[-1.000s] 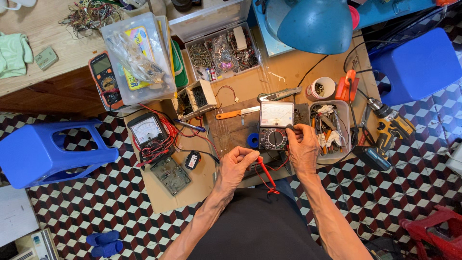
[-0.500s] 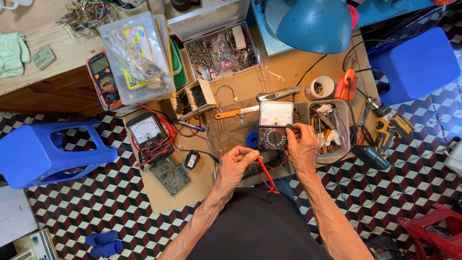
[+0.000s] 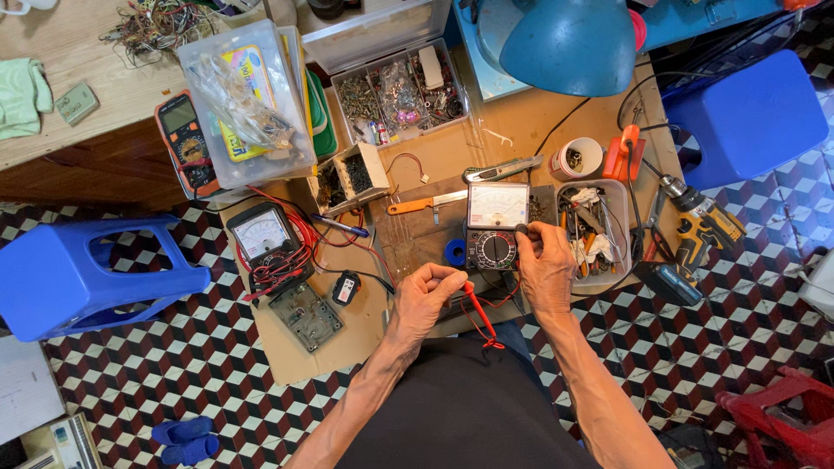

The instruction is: The person uses a multimeter to test an electronic component on a cluttered workbench. They connect the probes, adjust the dial, and observe the meter's needle movement while handling the component and probes.

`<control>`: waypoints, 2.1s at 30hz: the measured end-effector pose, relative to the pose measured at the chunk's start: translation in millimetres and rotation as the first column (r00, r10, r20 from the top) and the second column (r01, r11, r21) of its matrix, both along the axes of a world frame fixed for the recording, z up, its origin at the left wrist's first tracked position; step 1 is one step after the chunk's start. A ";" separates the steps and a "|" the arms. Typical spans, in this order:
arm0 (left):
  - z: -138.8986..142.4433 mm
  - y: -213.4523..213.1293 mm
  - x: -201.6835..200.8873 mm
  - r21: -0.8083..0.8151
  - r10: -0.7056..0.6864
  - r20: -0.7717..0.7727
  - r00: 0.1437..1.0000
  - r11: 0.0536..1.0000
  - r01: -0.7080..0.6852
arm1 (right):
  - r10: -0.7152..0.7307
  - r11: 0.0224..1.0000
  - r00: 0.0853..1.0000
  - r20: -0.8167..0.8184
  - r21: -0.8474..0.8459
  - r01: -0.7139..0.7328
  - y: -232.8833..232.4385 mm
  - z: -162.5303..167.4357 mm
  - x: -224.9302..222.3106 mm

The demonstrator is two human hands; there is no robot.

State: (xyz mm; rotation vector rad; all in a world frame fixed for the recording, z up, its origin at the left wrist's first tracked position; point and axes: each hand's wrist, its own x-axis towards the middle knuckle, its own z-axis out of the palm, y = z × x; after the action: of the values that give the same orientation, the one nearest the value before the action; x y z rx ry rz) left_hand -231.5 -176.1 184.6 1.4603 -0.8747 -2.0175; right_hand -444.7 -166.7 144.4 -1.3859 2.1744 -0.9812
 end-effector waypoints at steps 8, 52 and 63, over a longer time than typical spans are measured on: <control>0.2 -0.8 -0.2 -0.013 -0.017 0.033 0.999 1.000 0.018 | -0.005 1.000 1.000 0.005 -0.003 0.005 0.3 -3.3 -0.8; 10.6 21.9 13.9 -0.004 0.110 -0.166 0.980 0.994 -0.112 | 0.138 0.938 0.739 0.660 0.151 -0.311 76.9 68.1 63.4; 10.7 21.7 14.6 -0.052 0.067 -0.115 0.991 0.996 -0.074 | 0.110 0.930 0.775 0.623 0.211 -0.302 77.9 76.9 71.0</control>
State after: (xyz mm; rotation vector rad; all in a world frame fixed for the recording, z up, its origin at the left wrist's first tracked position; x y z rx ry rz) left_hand -216.9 -154.4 195.3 1.3147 -0.8149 -1.9863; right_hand -373.7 -88.9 221.2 -0.9645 1.5658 -0.8167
